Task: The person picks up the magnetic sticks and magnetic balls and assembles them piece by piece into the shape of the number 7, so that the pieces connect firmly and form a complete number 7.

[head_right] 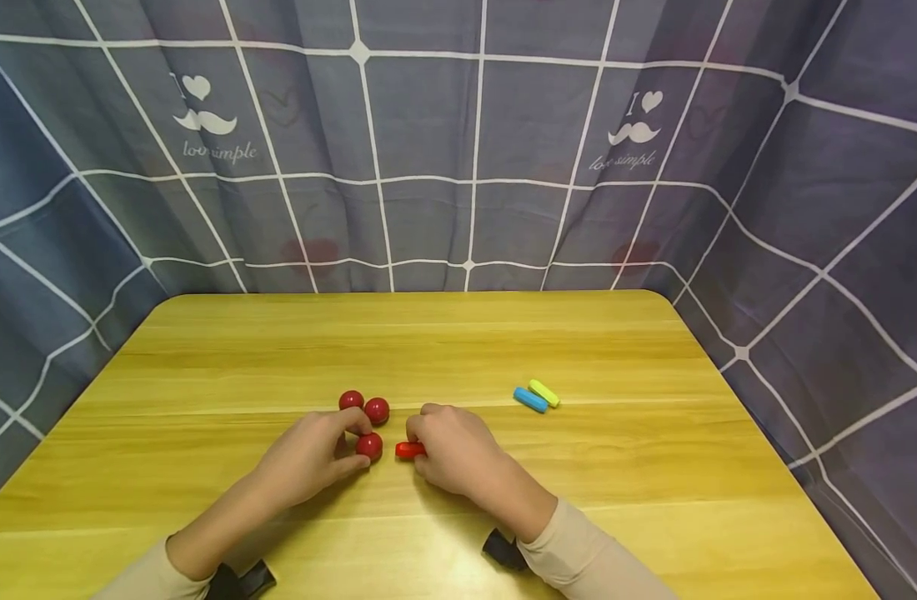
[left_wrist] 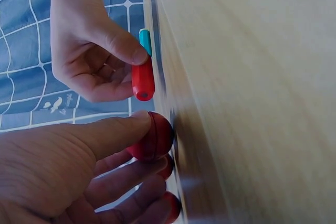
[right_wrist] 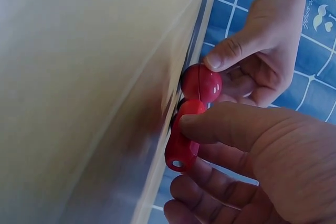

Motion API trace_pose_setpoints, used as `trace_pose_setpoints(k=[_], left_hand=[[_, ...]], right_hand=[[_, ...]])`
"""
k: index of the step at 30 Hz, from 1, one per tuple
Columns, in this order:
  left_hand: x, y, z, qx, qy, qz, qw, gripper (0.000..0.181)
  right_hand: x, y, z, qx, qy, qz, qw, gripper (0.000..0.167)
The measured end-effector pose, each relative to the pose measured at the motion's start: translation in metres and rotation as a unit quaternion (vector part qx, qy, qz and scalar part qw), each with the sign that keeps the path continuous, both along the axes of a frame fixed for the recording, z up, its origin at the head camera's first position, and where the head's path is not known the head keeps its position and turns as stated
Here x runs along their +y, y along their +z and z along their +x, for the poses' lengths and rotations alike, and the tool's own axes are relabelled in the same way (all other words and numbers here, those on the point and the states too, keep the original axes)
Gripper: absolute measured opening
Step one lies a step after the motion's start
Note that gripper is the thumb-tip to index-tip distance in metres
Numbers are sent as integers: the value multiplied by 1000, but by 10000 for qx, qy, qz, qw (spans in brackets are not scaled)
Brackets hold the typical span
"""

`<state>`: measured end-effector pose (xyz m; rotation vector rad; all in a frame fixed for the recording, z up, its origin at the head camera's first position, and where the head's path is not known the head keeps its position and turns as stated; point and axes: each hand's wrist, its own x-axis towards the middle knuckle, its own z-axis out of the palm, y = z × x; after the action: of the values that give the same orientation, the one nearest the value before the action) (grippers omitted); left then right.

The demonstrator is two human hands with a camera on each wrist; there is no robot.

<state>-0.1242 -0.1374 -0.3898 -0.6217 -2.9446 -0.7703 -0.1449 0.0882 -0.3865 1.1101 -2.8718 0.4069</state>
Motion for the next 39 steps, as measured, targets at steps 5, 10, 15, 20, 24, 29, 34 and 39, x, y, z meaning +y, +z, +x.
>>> trace_pose_setpoints(k=[5,10,15,20,24,29,34,39], left_hand=[[-1,0,0,33,30,-31,10000,31],[0,1,1,58,25,-57,10000,31],[0,1,1,56,-20,-41,10000,30],[0,1,1,41,-40,-13,10000,30],[-1,1,2,34,-38,18,10000,30],[0,1,1,43,-50,-19,10000,30],[0,0,1,55,-52,-33,10000,30],[-1,0,2,80,-52,-2,10000,30]], right_hand=[[-6,0,0,6,26,-43,10000,14],[-10,-2,-3,100,55,-34,9999,13],[-13,-3,-5,183,108,-5,9998,14],[-13,-2,-4,177,70,-78,9998,13],[-13,-1,-3,169,74,-105,9998,13],[-12,-1,-3,174,75,-140,9997,13],[-11,0,-6,200,-52,-338,9992,13],[-12,-1,-11,180,-243,-491,9983,16]])
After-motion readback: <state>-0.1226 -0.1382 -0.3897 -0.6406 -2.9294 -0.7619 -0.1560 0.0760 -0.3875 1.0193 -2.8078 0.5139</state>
